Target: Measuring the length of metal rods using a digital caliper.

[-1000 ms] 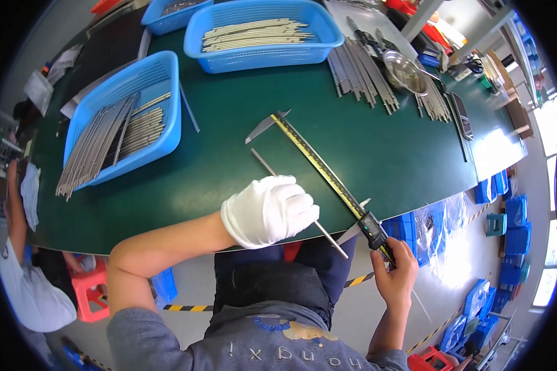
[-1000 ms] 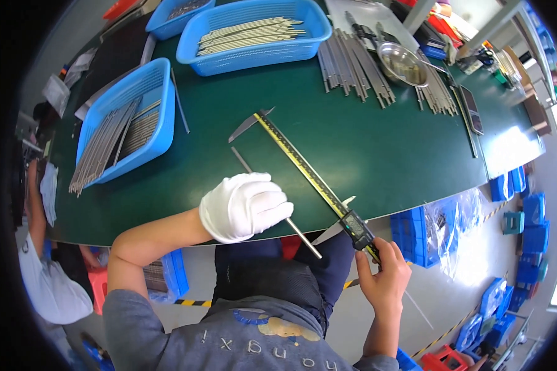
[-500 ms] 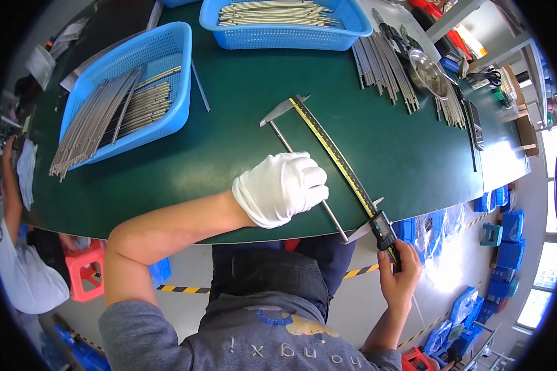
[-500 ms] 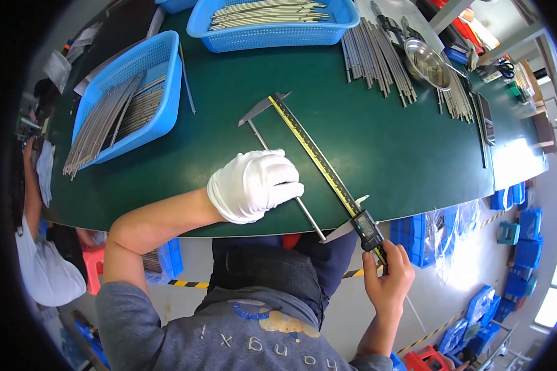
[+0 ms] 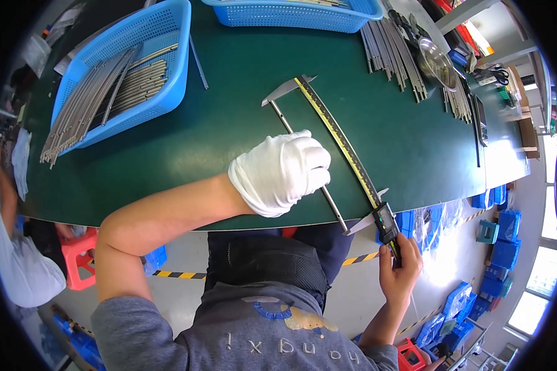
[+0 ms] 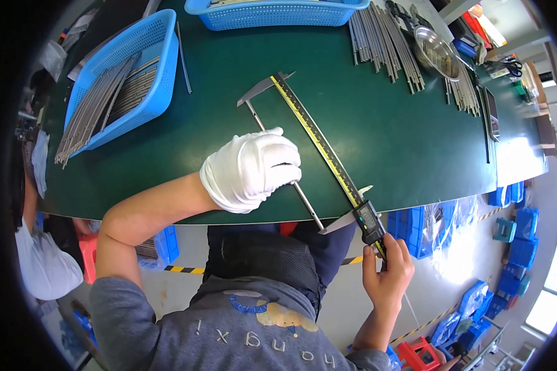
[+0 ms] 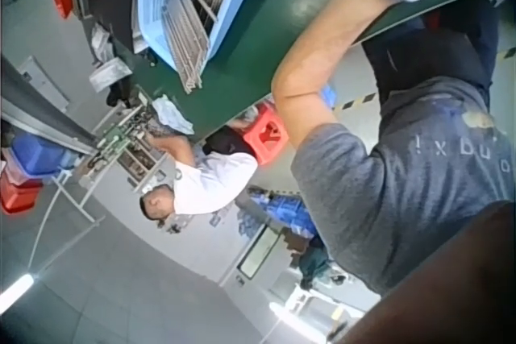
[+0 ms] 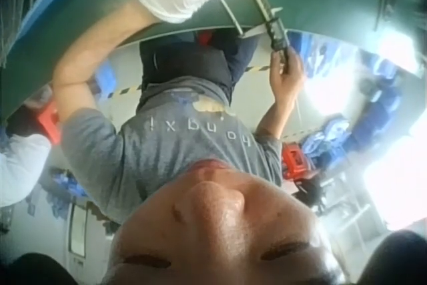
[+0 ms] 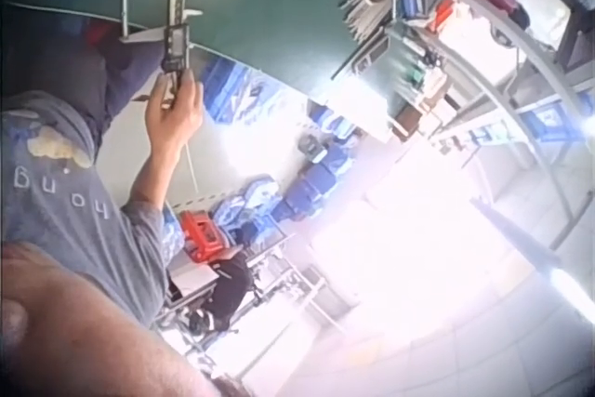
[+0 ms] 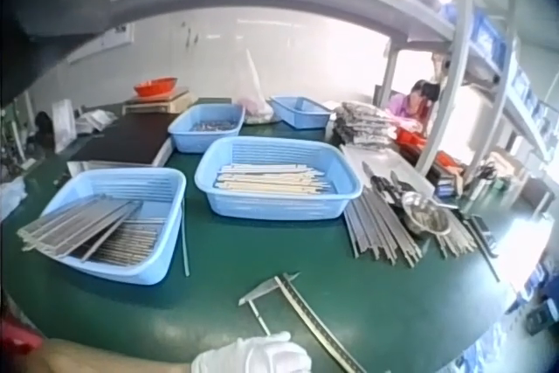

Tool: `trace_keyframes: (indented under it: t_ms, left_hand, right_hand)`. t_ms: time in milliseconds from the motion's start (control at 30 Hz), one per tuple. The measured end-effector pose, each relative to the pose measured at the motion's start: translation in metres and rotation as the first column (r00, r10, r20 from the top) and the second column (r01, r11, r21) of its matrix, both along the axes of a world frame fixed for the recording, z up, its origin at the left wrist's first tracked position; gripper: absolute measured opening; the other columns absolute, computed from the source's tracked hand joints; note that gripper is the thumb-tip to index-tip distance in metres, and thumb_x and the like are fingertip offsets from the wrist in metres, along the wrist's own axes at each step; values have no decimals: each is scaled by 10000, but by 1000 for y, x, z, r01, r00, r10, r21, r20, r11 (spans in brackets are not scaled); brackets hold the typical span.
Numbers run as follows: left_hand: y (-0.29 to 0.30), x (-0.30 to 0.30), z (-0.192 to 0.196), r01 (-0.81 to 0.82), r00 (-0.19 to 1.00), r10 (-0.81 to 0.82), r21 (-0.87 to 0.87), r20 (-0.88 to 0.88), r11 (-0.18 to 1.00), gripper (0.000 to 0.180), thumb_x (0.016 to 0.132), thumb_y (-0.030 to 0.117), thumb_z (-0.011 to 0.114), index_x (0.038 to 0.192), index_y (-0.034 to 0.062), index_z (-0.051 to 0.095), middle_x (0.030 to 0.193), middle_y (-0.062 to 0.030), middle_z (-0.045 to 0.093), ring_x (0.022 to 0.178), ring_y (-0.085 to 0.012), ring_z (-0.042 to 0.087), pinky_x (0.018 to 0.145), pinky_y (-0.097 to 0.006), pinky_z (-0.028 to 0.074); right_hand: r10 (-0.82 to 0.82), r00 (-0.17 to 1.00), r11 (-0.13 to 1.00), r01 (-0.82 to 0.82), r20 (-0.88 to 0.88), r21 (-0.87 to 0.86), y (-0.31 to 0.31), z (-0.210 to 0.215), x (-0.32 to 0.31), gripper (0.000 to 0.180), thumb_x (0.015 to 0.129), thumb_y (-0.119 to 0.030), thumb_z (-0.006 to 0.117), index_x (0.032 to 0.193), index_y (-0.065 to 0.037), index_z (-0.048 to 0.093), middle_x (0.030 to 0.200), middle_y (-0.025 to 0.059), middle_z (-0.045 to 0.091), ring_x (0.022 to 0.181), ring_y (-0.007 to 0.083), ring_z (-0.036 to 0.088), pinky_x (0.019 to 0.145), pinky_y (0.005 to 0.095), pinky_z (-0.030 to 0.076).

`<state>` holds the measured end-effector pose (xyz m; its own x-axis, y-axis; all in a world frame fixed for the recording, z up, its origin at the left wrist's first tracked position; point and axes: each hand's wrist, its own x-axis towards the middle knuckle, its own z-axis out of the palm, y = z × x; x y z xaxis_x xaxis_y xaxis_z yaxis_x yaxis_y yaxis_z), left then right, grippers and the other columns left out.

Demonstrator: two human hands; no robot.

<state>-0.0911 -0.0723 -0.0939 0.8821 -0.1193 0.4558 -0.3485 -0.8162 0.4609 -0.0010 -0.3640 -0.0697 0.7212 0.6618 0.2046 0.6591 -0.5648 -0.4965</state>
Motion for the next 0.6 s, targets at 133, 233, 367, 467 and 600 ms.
trace_keyframes:
  t_ms: [133,233,367,467,600]
  left_hand:
    - [-2,-1,-4,-20,1000,21,-14,20,1000,157,659,30,631,805,86,622,872,-45,598,877,-239,619,883,-428,514]
    - [-3,-2,-4,-19,1000,19,-25,19,1000,172,649,13,630,803,90,622,871,-45,598,878,-238,619,878,-429,517]
    - [-4,1,-1,9,1000,-9,-35,-20,999,184,643,8,635,807,90,624,878,-48,602,880,-239,619,881,-429,519]
    - [4,1,5,-3,1000,3,56,4,998,203,625,-2,642,809,84,630,885,-65,613,846,-250,630,874,-428,531]
    - [5,1,5,-50,999,49,8,15,999,216,605,-9,659,808,66,655,872,-79,623,815,-261,637,857,-413,534]
  right_hand:
    - [-13,1000,1000,12,-23,-27,-2,0,-3,290,760,-77,702,1001,51,601,689,84,503,488,160,456,448,276,338]
    - [-18,999,999,18,-26,-27,-5,-1,-4,296,760,-80,702,1006,49,600,691,84,501,480,161,434,447,280,327]
    - [12,1000,1000,-12,14,-13,-9,-1,-2,308,757,-82,697,1022,42,599,690,85,496,481,171,411,449,291,316]
    - [-4,1000,1000,4,-3,-22,-3,0,0,312,753,-77,694,1030,31,601,687,86,497,487,180,427,456,297,334]
    - [-12,1000,1000,11,-16,-15,-2,1,-4,311,746,-75,706,1026,17,607,712,90,539,493,182,463,463,289,370]
